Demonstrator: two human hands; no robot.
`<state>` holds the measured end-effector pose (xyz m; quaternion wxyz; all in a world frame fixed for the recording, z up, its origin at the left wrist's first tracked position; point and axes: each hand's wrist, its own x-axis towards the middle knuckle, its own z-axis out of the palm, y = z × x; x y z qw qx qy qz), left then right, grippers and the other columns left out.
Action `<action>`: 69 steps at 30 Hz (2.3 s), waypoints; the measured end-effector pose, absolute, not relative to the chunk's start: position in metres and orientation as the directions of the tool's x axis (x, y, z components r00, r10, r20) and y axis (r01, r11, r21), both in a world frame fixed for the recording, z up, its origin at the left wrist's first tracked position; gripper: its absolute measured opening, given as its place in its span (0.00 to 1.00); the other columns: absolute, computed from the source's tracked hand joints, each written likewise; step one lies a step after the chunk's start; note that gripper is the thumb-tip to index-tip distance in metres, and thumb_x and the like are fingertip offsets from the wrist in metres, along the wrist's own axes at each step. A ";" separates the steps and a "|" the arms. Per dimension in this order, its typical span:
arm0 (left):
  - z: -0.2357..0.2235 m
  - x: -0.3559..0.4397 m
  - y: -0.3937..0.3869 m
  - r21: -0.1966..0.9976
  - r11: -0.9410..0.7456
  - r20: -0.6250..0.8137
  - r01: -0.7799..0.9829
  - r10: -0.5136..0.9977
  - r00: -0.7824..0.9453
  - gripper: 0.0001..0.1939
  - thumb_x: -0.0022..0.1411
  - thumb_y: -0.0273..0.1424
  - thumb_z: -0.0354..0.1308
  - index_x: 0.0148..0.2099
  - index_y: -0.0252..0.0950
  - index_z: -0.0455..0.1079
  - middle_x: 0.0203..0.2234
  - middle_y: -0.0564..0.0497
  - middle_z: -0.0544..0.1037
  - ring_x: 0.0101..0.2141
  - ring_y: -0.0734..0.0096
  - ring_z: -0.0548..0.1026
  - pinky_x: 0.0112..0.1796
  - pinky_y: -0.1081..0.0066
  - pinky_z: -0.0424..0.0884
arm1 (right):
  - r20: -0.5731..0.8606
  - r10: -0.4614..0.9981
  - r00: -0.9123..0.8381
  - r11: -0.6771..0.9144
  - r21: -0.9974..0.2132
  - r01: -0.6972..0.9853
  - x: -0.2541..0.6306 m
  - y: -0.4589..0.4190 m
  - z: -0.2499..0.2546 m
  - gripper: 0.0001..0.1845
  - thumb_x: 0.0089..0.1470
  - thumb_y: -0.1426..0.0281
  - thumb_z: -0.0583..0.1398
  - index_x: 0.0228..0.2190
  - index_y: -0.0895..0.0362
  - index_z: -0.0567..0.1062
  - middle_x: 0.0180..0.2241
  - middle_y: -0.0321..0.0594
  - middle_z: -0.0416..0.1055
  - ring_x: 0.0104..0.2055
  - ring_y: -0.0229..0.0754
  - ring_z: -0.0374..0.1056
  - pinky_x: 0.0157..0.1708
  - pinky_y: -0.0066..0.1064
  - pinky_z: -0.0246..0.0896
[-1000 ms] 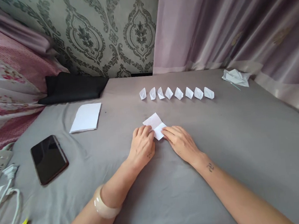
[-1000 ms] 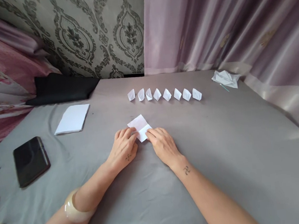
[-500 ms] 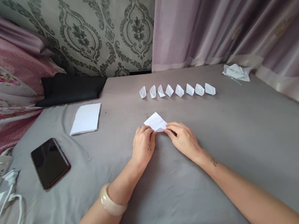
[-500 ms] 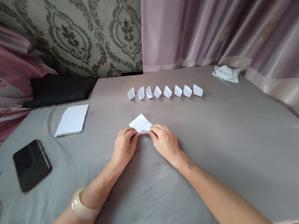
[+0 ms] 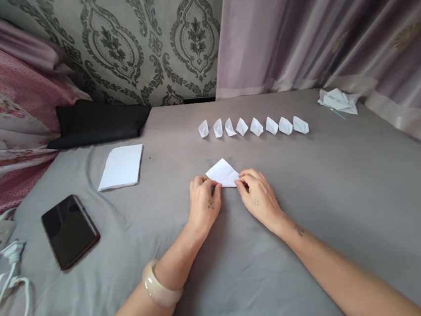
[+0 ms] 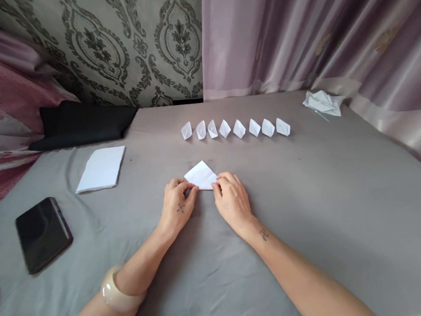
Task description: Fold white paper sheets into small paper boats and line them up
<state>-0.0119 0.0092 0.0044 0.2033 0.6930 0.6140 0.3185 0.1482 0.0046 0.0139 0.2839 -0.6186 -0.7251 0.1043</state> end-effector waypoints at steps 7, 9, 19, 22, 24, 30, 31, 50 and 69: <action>0.006 -0.013 0.012 0.711 -0.110 0.137 0.694 0.990 0.016 0.06 0.60 0.30 0.56 0.33 0.35 0.72 0.37 0.45 0.72 0.41 0.61 0.68 0.44 0.59 0.67 | 0.288 0.956 -0.056 0.199 -0.498 0.844 0.148 0.008 0.008 0.09 0.57 0.72 0.54 0.28 0.58 0.73 0.39 0.46 0.72 0.41 0.47 0.67 0.42 0.38 0.62; 0.005 -0.013 0.013 0.705 -0.121 0.146 0.699 0.989 0.024 0.06 0.61 0.30 0.55 0.33 0.35 0.72 0.37 0.45 0.71 0.40 0.61 0.68 0.44 0.59 0.67 | 0.289 0.956 -0.054 0.195 -0.485 0.852 0.147 0.009 0.008 0.10 0.57 0.72 0.53 0.28 0.57 0.73 0.39 0.46 0.72 0.41 0.47 0.67 0.42 0.38 0.62; 0.004 -0.011 0.012 0.682 -0.133 0.162 0.719 0.986 0.029 0.06 0.61 0.28 0.54 0.33 0.35 0.71 0.36 0.45 0.70 0.40 0.60 0.67 0.44 0.58 0.67 | 0.288 0.956 -0.057 0.186 -0.447 0.875 0.147 0.011 0.007 0.11 0.57 0.72 0.53 0.27 0.57 0.73 0.38 0.48 0.72 0.40 0.47 0.67 0.42 0.38 0.62; 0.003 -0.011 0.013 0.670 -0.153 0.186 0.727 0.982 0.035 0.05 0.61 0.28 0.54 0.33 0.35 0.71 0.36 0.45 0.70 0.40 0.60 0.67 0.43 0.59 0.66 | 0.282 0.958 -0.051 0.176 -0.437 0.882 0.146 0.012 0.007 0.11 0.56 0.72 0.53 0.27 0.58 0.73 0.38 0.48 0.72 0.39 0.47 0.67 0.41 0.38 0.62; 0.002 -0.011 0.013 0.658 -0.164 0.200 0.735 0.979 0.039 0.05 0.61 0.27 0.54 0.33 0.35 0.71 0.36 0.45 0.70 0.40 0.61 0.67 0.43 0.59 0.66 | 0.272 0.961 -0.044 0.161 -0.427 0.890 0.145 0.012 0.008 0.10 0.56 0.72 0.53 0.27 0.58 0.73 0.38 0.47 0.72 0.39 0.47 0.66 0.41 0.38 0.61; 0.002 -0.011 0.012 0.643 -0.158 0.194 0.749 0.980 0.040 0.06 0.62 0.28 0.54 0.33 0.34 0.70 0.36 0.44 0.70 0.39 0.61 0.66 0.43 0.60 0.66 | 0.255 0.966 -0.041 0.148 -0.415 0.898 0.144 0.012 0.009 0.09 0.56 0.72 0.54 0.28 0.58 0.72 0.38 0.47 0.72 0.39 0.47 0.66 0.42 0.38 0.61; 0.002 -0.010 0.012 0.641 -0.157 0.192 0.752 0.981 0.041 0.06 0.62 0.28 0.54 0.33 0.33 0.70 0.36 0.44 0.70 0.39 0.61 0.66 0.43 0.60 0.65 | 0.252 0.967 -0.042 0.147 -0.415 0.898 0.144 0.012 0.009 0.09 0.56 0.72 0.54 0.27 0.58 0.72 0.38 0.47 0.72 0.39 0.47 0.66 0.42 0.38 0.61; 0.007 -0.009 0.015 0.589 -0.164 0.161 0.791 0.983 0.084 0.03 0.62 0.25 0.51 0.36 0.36 0.65 0.34 0.46 0.68 0.36 0.63 0.63 0.40 0.63 0.63 | 0.237 0.969 -0.066 0.145 -0.334 0.931 0.143 0.014 0.005 0.07 0.57 0.71 0.52 0.30 0.58 0.69 0.36 0.49 0.69 0.39 0.48 0.63 0.40 0.38 0.59; -0.001 -0.010 0.021 0.553 -0.260 0.116 0.791 0.965 0.236 0.20 0.64 0.25 0.46 0.47 0.46 0.77 0.37 0.45 0.70 0.36 0.62 0.62 0.42 0.62 0.61 | 0.341 0.928 -0.148 0.278 -0.372 0.886 0.154 -0.009 0.015 0.14 0.61 0.75 0.47 0.43 0.58 0.70 0.45 0.48 0.67 0.45 0.46 0.63 0.45 0.37 0.62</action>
